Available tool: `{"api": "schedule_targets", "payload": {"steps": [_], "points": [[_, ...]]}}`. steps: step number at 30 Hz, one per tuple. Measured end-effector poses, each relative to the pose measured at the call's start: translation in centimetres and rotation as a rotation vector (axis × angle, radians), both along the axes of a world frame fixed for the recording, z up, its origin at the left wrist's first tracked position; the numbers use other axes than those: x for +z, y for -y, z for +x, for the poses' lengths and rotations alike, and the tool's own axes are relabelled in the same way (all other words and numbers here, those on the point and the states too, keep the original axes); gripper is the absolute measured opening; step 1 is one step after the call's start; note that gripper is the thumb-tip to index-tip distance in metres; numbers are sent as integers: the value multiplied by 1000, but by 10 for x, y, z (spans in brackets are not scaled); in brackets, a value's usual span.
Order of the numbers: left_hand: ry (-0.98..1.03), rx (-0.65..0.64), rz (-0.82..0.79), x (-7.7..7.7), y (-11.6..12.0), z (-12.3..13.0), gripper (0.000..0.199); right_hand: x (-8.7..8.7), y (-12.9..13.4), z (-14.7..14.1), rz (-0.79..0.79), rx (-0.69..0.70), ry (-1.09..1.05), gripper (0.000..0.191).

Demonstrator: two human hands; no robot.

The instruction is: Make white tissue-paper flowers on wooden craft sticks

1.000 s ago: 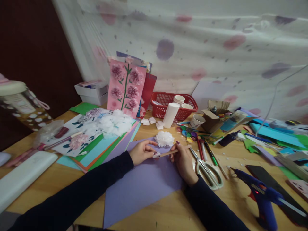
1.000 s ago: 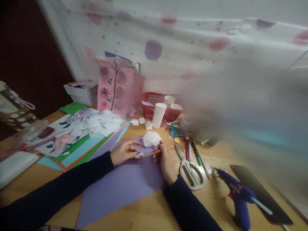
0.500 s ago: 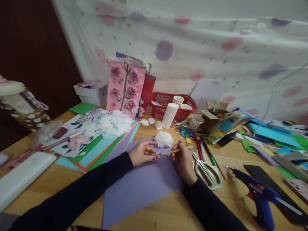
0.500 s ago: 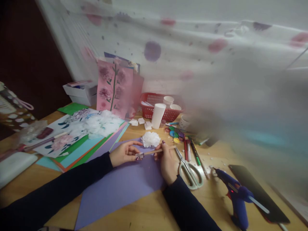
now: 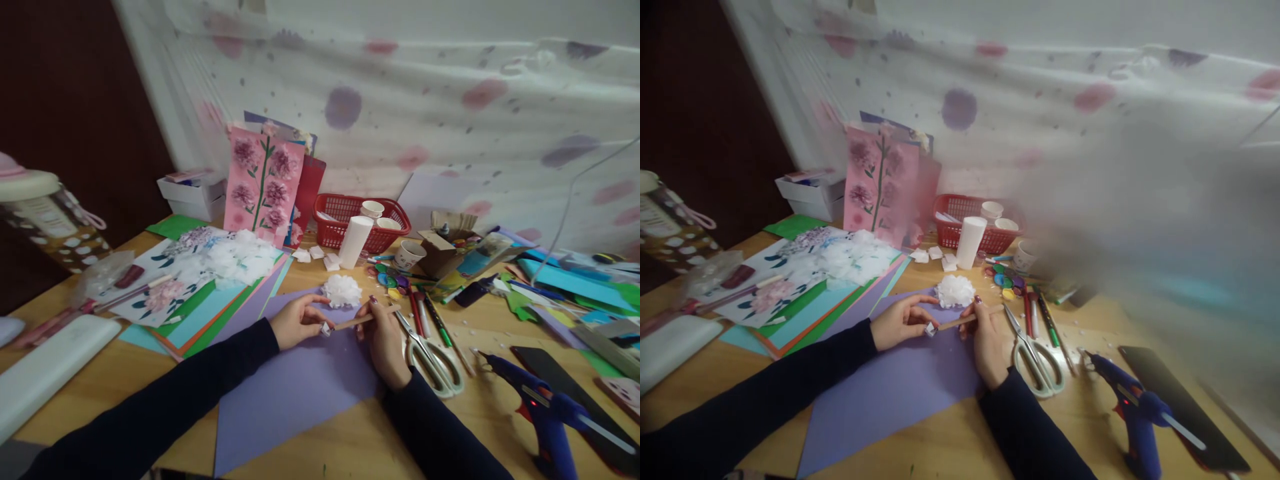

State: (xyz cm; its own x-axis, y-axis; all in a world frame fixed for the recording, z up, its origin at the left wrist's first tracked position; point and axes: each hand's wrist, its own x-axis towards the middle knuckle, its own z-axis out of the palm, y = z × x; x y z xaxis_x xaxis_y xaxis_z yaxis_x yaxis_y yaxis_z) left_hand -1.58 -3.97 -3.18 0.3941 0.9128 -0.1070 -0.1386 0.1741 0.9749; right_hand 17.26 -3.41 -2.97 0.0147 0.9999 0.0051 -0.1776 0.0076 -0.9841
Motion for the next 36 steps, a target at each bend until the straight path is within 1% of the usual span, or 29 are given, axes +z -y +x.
{"api": "schedule_targets", "payload": {"steps": [4, 9, 15, 19, 23, 26, 28, 29, 31, 34, 36], "points": [[-28, 46, 30, -1, 0, 1, 68, 1, 0, 0, -20, 11, -15, 40], [-30, 50, 37, 0, 0, 0, 67, 0, 0, 0, 8, 1, 0, 39], [31, 46, 23, 1, 0, 1, 65, 0, 0, 1, 8, -14, -20, 35], [81, 63, -28, 2, -1, 2, 63, 1, 0, 1, 15, -24, 11, 34], [36, 86, -11, 0, -1, 0, 70, 2, 0, 1, 30, -19, 64, 36], [2, 97, 0, -1, -2, -2, 71, 3, -4, 5, 46, -86, 80, 37], [-21, 108, 7, -1, -3, -4, 70, 3, -8, 11, 80, -172, 90, 39], [-33, 115, 9, 0, -4, -5, 69, 3, -11, 14, 112, -218, 121, 41], [-62, 130, 16, 2, -4, -5, 69, 2, -16, 19, 182, -286, 266, 46], [-114, 154, 40, 6, -3, -5, 67, 0, -21, 23, 245, -292, 530, 53], [-140, 153, 55, 10, -1, -4, 66, 0, -21, 23, 264, -291, 615, 55]]}}
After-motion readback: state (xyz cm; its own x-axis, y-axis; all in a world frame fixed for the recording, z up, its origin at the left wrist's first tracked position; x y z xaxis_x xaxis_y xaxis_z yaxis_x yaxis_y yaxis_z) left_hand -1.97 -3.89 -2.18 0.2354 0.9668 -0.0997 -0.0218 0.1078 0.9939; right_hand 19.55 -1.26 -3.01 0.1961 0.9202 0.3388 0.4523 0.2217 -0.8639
